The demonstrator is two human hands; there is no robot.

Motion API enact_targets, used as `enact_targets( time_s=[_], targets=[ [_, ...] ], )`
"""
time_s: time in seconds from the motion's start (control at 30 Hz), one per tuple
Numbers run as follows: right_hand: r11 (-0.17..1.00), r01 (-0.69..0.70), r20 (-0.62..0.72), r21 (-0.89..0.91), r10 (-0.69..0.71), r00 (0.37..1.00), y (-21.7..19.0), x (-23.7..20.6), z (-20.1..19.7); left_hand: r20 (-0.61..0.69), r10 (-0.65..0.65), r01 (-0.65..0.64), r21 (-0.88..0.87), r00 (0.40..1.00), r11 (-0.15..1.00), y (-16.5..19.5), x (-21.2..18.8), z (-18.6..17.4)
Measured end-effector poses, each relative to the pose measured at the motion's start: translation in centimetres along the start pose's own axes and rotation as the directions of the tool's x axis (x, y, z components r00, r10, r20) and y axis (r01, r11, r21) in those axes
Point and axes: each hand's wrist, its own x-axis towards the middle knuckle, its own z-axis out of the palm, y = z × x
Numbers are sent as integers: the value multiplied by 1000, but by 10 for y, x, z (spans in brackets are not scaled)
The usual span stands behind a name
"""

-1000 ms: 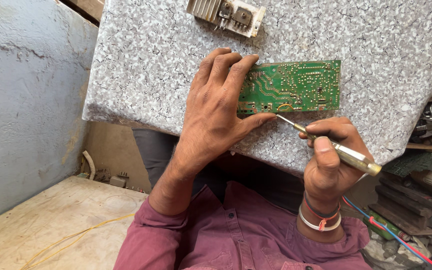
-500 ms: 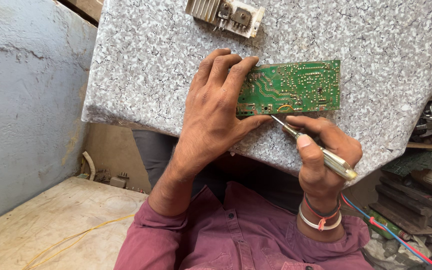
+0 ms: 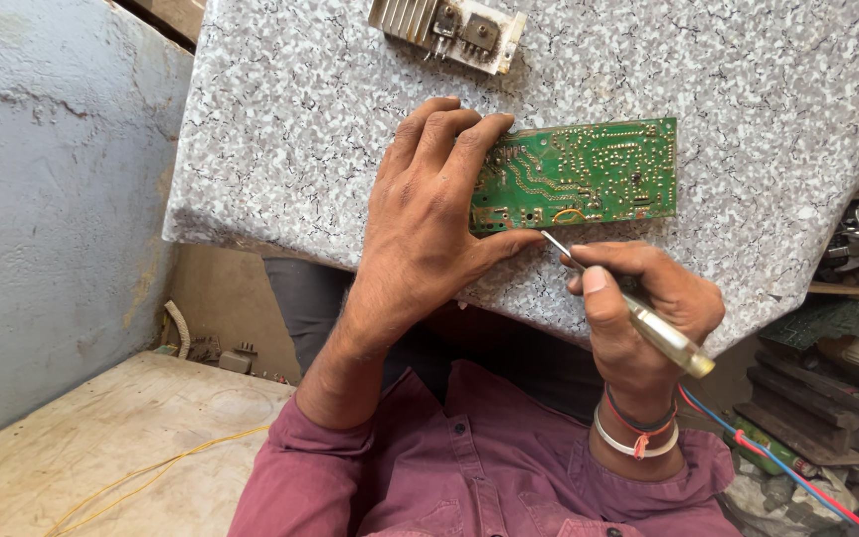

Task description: The person uses a screwdriver to scrape and clean solder joints on a green circuit board. They rotate the board to access different areas and continue scraping along traces and pads. A second person briefly places a mobile phone on the table, but the main task remains focused on the circuit board.

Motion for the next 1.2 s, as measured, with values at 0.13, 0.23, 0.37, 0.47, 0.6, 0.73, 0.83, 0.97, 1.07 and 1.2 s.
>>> enact_targets(
  time_s=[0.13, 0.23, 0.37, 0.47, 0.6, 0.73, 0.83, 0.97, 1.07, 1.2],
  targets=[
    [996, 15, -72, 86, -8, 997, 3, -3, -1, -9, 7, -7, 4, 1000, 1000, 0, 0, 0],
    [987, 45, -117, 157, -27, 993, 8, -3, -1, -5, 6, -6, 3, 1000, 1000, 1, 0, 0],
    [973, 66, -164, 223, -29, 986, 10, 0, 0, -10, 12, -12, 1, 1000, 1000, 1, 0, 1],
    [972, 50, -190, 230, -5, 982, 7, 3, 1, -21, 13, -13, -2, 1000, 1000, 0, 0, 2],
    [988, 94, -219, 119, -66, 973, 4, 8, 2, 0, 1, -1, -25, 1000, 1000, -2, 0, 1],
    [997, 61, -198, 53, -50, 979, 1, 10, 3, 13, -1, 1, -34, 1000, 999, -1, 0, 0],
    [997, 75, -151, 14, -72, 986, -1, 11, 2, 41, 41, -39, -50, 998, 998, 0, 0, 0],
    [998, 56, -131, -18, -58, 990, -3, 12, 2, 84, 95, -90, -65, 992, 994, 0, -5, -3],
    [1000, 6, -108, -17, -8, 994, -6, 11, 3, 93, 124, -118, -63, 988, 991, -1, -5, -3],
    [996, 75, -73, -38, -78, 994, -6, 11, 2, 82, 124, -118, -74, 989, 990, -2, -7, -2]
  ],
)
